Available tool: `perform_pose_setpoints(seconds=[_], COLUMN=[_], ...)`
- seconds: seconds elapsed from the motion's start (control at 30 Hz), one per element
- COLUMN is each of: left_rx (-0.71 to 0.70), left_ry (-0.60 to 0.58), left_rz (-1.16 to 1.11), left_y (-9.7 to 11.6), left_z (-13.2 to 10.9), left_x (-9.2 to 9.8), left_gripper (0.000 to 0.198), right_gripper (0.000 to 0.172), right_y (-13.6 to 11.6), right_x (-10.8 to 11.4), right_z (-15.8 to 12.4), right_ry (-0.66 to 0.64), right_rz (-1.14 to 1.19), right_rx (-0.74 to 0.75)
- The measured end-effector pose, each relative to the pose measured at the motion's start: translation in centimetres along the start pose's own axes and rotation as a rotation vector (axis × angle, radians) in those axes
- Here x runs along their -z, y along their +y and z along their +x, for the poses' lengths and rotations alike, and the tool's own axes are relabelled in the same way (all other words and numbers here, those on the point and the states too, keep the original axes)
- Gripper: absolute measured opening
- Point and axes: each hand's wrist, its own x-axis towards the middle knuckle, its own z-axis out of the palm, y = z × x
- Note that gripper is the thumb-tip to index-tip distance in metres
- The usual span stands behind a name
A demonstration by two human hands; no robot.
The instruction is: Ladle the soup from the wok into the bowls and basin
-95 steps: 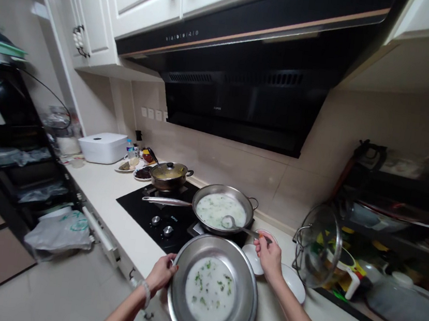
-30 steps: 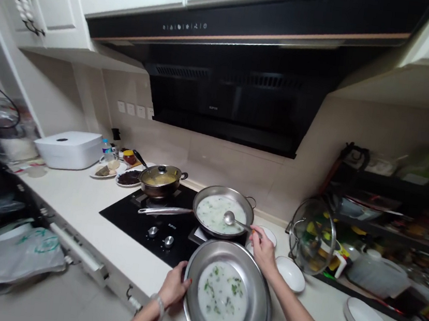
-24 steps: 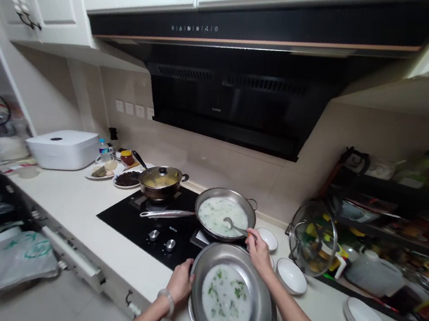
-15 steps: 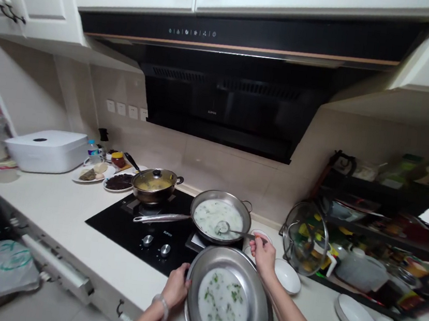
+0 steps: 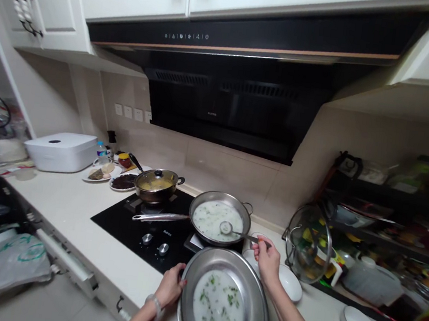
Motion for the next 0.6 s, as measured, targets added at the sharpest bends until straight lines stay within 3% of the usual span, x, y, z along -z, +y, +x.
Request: perform_pose_setpoints(seconds=[0.13,0.6], left_rx=[0.012,0.011], left_ry=[-0.004,0.007], left_rz=[0.001,-0.028], left_y=[0.2,-0.1], left_z=[-0.1,0.1], left_x=[0.1,-0.1], left_gripper=[0.037,0.037], right_gripper=[0.038,0.031], right_y=[0.2,-1.6], right_x=[0.4,1.3], right_z=[0.2,-1.1], right_ry=[0.060,0.044], right_rz=[0.071,0.124], right_rx=[-0.055,-0.085])
